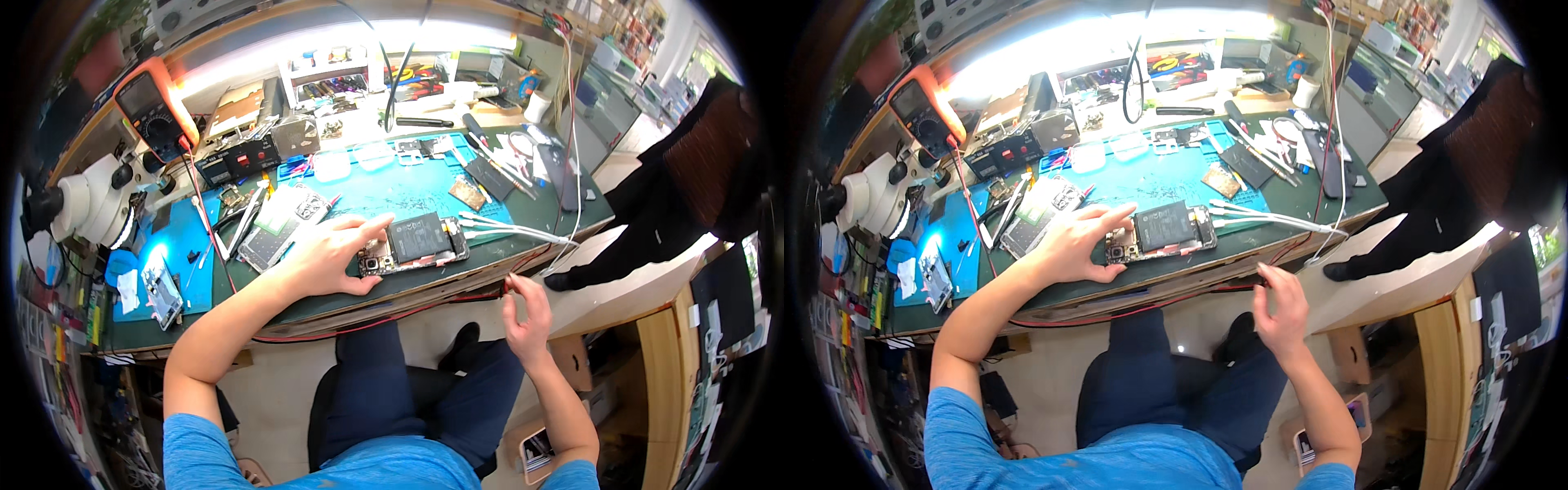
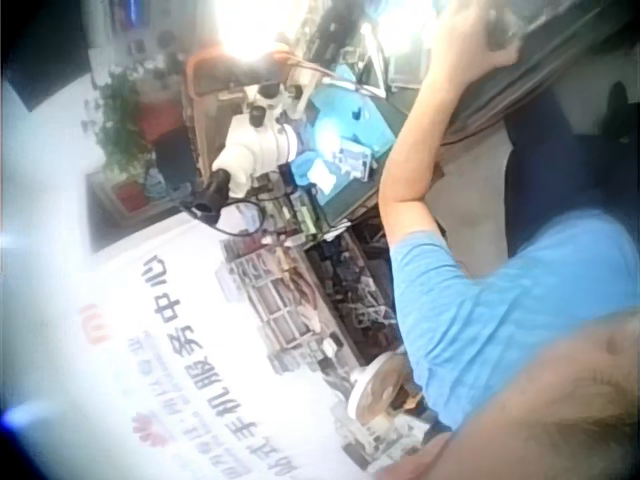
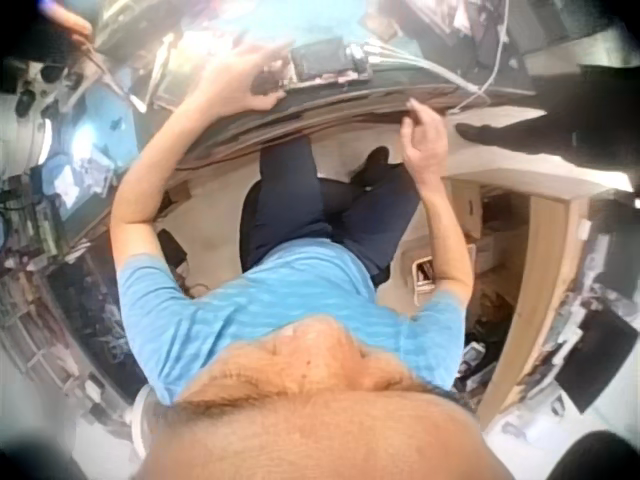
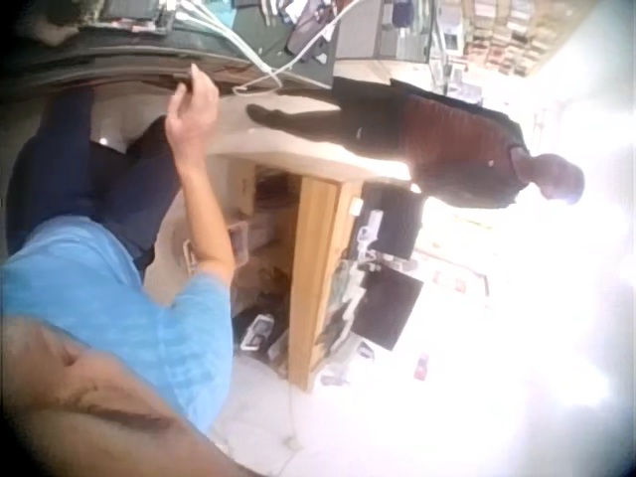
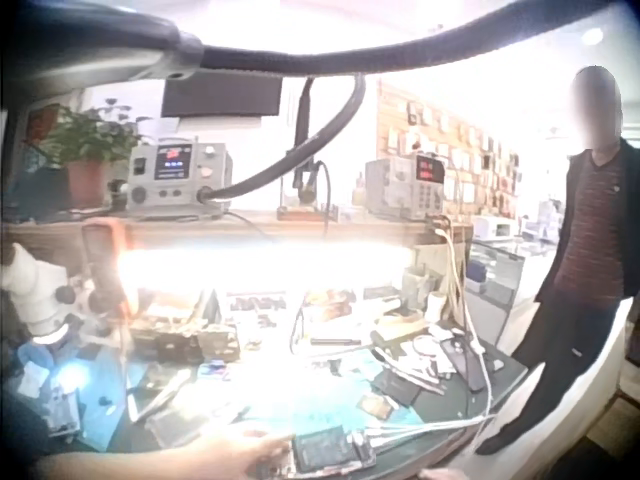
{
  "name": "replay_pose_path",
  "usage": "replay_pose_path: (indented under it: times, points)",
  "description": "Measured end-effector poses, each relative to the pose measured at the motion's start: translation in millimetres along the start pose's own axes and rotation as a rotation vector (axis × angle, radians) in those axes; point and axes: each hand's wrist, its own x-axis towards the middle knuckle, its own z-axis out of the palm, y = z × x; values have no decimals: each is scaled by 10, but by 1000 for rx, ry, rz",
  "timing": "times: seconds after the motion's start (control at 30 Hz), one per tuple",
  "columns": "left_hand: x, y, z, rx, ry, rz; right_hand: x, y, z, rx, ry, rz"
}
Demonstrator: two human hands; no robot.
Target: The person connects a battery to a disassembled smartphone motherboard, then plugs in a charging cable and uses a multimeter to test the device. The person handles the phone, battery, charging cable, and multimeter probes throughout the process.
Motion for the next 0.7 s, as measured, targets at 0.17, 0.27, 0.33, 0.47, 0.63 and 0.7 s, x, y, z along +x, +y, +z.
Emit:
replay_pose_path:
  times: [0.17, 0.27, 0.33, 0.47, 0.63, 0.7]
  points:
    - [-53, -67, 22, 14, 66, 124, 1098, -462, 104, -9, -281, -275]
    - [-63, -78, 14, -20, 81, 148, 1470, -515, 240, -50, -562, -347]
    - [-61, -108, 11, -46, 101, 163, 1631, -492, 330, -69, -695, -367]
    - [-62, -141, -47, -100, 74, 79, 1886, -541, 392, -106, -916, -316]
    - [-71, -212, 37, -118, 115, 45, 2025, -554, 456, -104, -1028, -333]
    - [-73, -167, 11, -160, 102, 34, 2084, -547, 474, -122, -1067, -376]
